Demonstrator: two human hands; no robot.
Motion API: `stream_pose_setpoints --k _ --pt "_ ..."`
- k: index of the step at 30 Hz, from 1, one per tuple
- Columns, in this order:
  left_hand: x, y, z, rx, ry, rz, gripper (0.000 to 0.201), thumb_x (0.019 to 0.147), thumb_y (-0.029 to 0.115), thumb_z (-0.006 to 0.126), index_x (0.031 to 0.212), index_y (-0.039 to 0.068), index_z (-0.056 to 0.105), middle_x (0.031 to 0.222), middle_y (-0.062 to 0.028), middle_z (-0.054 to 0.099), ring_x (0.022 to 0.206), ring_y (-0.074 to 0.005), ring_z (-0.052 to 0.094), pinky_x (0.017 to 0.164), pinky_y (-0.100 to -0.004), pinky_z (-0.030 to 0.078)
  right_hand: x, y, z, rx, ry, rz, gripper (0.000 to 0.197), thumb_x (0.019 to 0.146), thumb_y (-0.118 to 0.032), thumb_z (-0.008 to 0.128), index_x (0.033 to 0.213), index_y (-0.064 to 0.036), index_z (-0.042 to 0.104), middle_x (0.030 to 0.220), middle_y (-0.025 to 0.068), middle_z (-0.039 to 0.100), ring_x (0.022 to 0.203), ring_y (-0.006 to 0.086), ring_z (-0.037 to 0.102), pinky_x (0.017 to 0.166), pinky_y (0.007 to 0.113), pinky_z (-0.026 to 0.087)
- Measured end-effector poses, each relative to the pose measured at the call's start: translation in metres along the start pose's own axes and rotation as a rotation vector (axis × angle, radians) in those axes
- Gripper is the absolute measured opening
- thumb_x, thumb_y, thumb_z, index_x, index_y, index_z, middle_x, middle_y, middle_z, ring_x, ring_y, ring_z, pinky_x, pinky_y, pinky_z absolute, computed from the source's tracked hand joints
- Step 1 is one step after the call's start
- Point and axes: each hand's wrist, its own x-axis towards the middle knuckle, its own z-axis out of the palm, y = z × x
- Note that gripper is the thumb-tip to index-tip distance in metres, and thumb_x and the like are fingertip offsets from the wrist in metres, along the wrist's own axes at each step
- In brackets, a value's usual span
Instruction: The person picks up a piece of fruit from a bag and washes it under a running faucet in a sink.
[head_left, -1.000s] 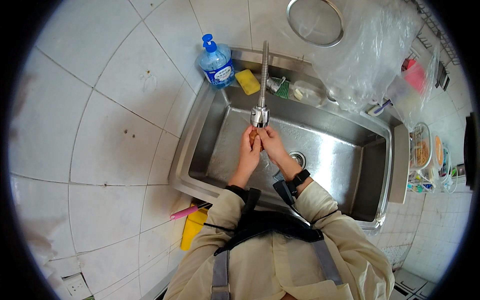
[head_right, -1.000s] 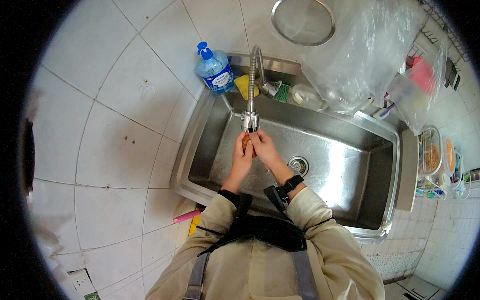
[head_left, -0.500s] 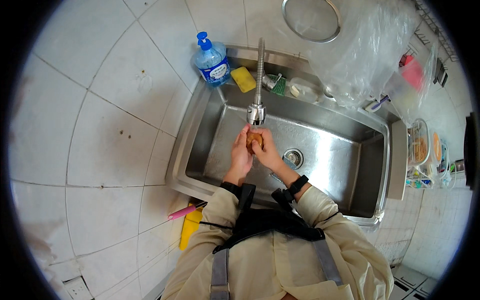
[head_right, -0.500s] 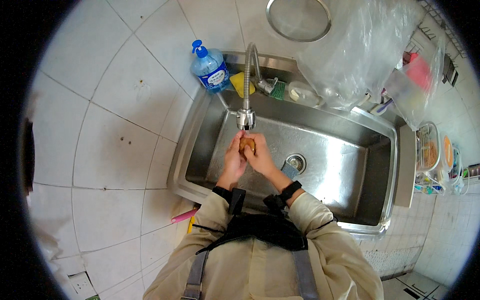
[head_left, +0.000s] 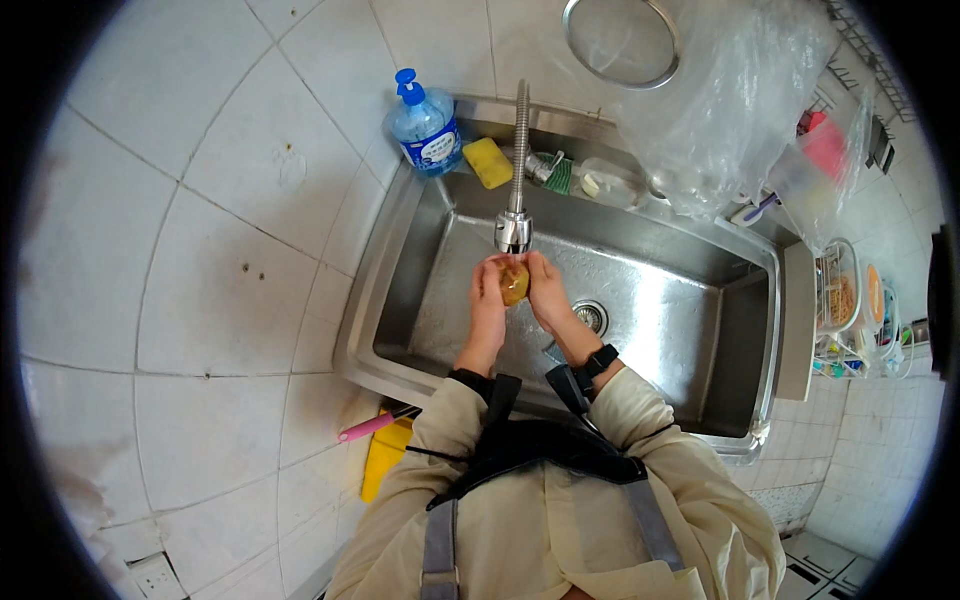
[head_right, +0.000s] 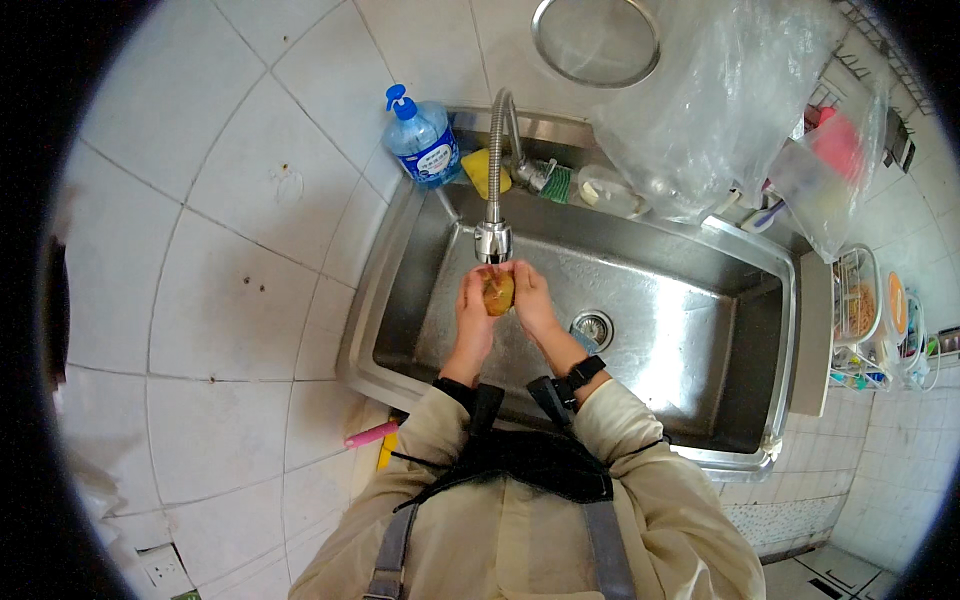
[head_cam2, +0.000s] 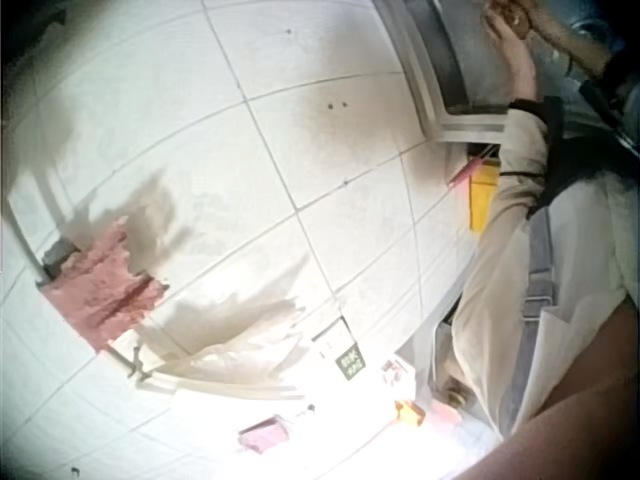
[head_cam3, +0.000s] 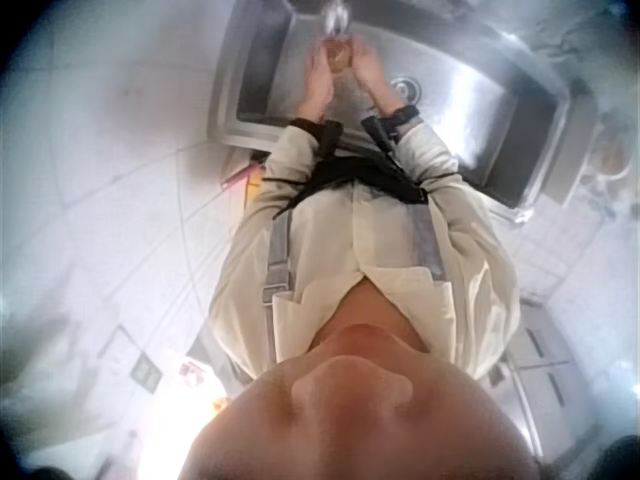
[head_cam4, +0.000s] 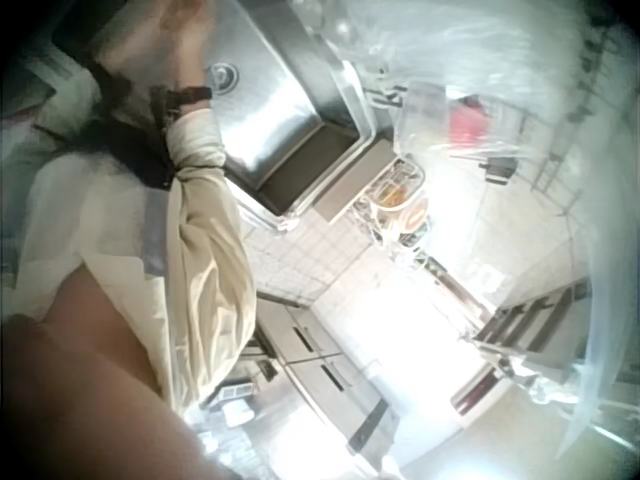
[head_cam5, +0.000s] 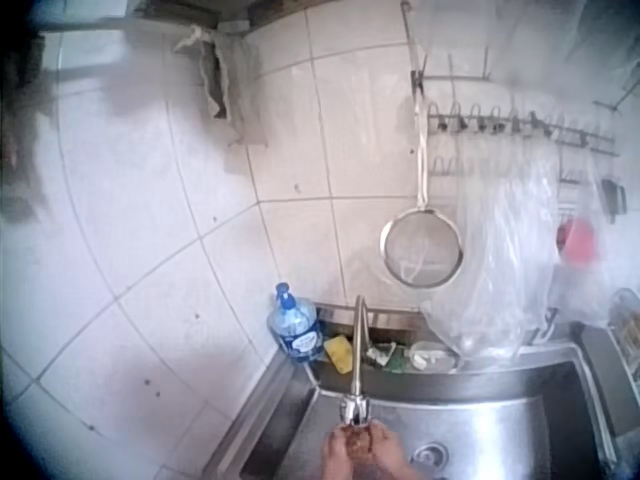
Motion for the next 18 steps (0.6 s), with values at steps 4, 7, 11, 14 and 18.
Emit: stream_pose_setpoints --k 4,7,11,14,18 --pt "0.006 -0.012 -0.002 -0.034 0.112 0.059 0.043 0.097 0.037 0.027 0.108 0.002 0.05 0.101 -0.0082 0.055 0.095 -0.0169 0.053 0.083 -0.0284 0.044 -0.013 0.001 0.007 -0.001 -0.063 -0.071 0.032 0.095 -0.025 0.039 0.113 0.0003 0.046 0.105 0.0082 0.053 0.101 0.0159 0.049 0.089 0.026 0.038" --pt "0.005 -0.019 -0.007 0.011 0.065 0.141 0.044 0.097 0.037 0.025 0.109 0.002 0.049 0.103 -0.0091 0.054 0.095 -0.0174 0.053 0.084 -0.0292 0.043 -0.028 0.001 0.015 -0.411 0.024 -0.377 0.038 0.09 -0.021 0.048 0.121 -0.0013 0.037 0.108 0.0119 0.049 0.105 0.0207 0.047 0.096 0.029 0.033" --pt "-0.003 -0.009 0.005 0.152 0.092 0.217 0.045 0.098 0.037 0.023 0.112 0.002 0.047 0.106 -0.0099 0.052 0.098 -0.0177 0.051 0.087 -0.0295 0.041 -0.031 -0.003 0.021 -0.054 -0.03 -0.262 0.041 0.087 -0.018 0.053 0.121 -0.0038 0.035 0.107 0.012 0.049 0.102 0.0208 0.047 0.092 0.031 0.036" --pt "-0.007 -0.005 0.009 0.167 0.057 0.26 0.046 0.098 0.038 0.023 0.118 0.003 0.044 0.113 -0.0106 0.048 0.104 -0.0181 0.048 0.09 -0.03 0.039 -0.027 -0.007 0.023 -0.036 0.024 -0.225 0.034 0.09 -0.02 0.049 0.117 -0.0041 0.039 0.104 0.0104 0.051 0.097 0.0185 0.048 0.087 0.03 0.039" --pt "-0.013 -0.001 0.013 0.048 -0.031 0.254 0.04 0.097 0.032 0.031 0.126 0.005 0.036 0.123 -0.0106 0.041 0.11 -0.0184 0.043 0.095 -0.0302 0.035 -0.014 -0.004 0.015 0.116 0.025 -0.078 0.032 0.094 -0.029 0.04 0.112 -0.0027 0.044 0.099 0.0085 0.053 0.093 0.0164 0.05 0.083 0.028 0.041"
